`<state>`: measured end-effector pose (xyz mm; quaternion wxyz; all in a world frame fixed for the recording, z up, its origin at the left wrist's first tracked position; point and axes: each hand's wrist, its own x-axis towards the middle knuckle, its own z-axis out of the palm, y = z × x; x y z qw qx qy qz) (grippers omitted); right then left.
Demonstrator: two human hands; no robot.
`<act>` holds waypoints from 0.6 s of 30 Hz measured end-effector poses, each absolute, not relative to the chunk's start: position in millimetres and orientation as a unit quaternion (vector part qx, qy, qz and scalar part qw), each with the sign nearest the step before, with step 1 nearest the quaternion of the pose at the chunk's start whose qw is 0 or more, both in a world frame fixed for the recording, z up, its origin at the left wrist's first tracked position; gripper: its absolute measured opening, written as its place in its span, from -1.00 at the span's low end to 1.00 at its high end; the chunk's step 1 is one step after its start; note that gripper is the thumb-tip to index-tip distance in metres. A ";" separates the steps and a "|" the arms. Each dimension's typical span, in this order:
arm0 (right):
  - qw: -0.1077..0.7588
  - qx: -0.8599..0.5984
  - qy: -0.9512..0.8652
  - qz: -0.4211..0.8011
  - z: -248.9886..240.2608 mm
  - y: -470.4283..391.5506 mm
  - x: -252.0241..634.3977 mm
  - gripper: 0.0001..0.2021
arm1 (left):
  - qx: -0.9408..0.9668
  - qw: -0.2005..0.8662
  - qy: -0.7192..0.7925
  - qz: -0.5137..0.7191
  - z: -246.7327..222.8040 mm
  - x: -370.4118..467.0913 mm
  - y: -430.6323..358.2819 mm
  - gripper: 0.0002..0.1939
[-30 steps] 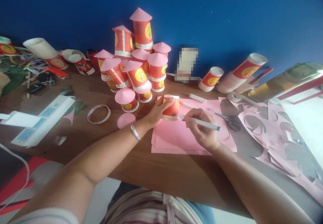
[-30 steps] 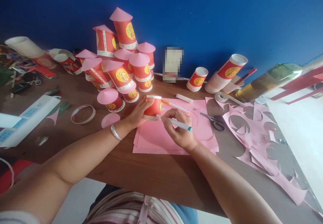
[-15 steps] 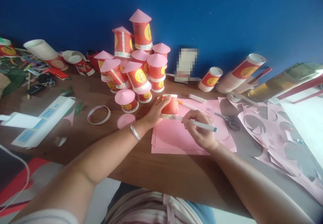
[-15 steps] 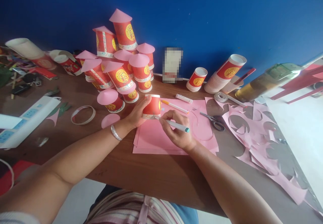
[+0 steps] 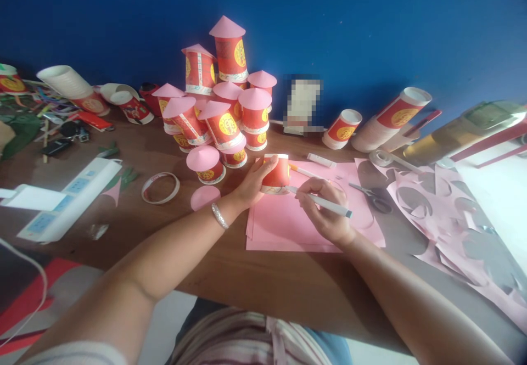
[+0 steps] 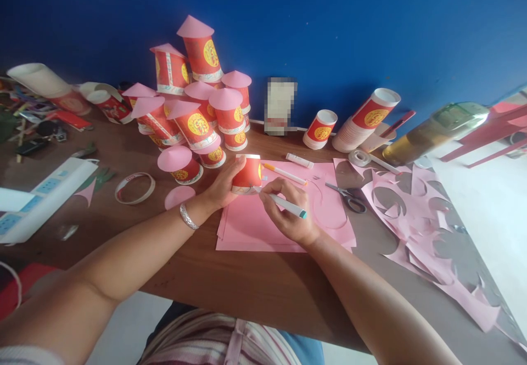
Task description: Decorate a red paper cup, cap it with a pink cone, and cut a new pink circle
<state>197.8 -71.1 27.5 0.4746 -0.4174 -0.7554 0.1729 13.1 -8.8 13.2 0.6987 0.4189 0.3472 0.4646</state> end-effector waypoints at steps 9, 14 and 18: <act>0.476 -0.400 -0.769 0.148 27.0 -70.6 197.2 -0.90 | 0.432 0.693 0.324 0.477 7.8 14.8 -8.7 -0.48; 0.472 -0.391 -0.778 0.136 27.5 -71.0 196.9 -0.91 | 0.436 0.692 0.317 0.481 2.5 14.9 -7.2 -0.50; 0.472 -0.391 -0.780 0.127 27.4 -70.6 196.0 -0.90 | 0.439 0.686 0.324 0.481 2.2 14.6 -7.7 -0.51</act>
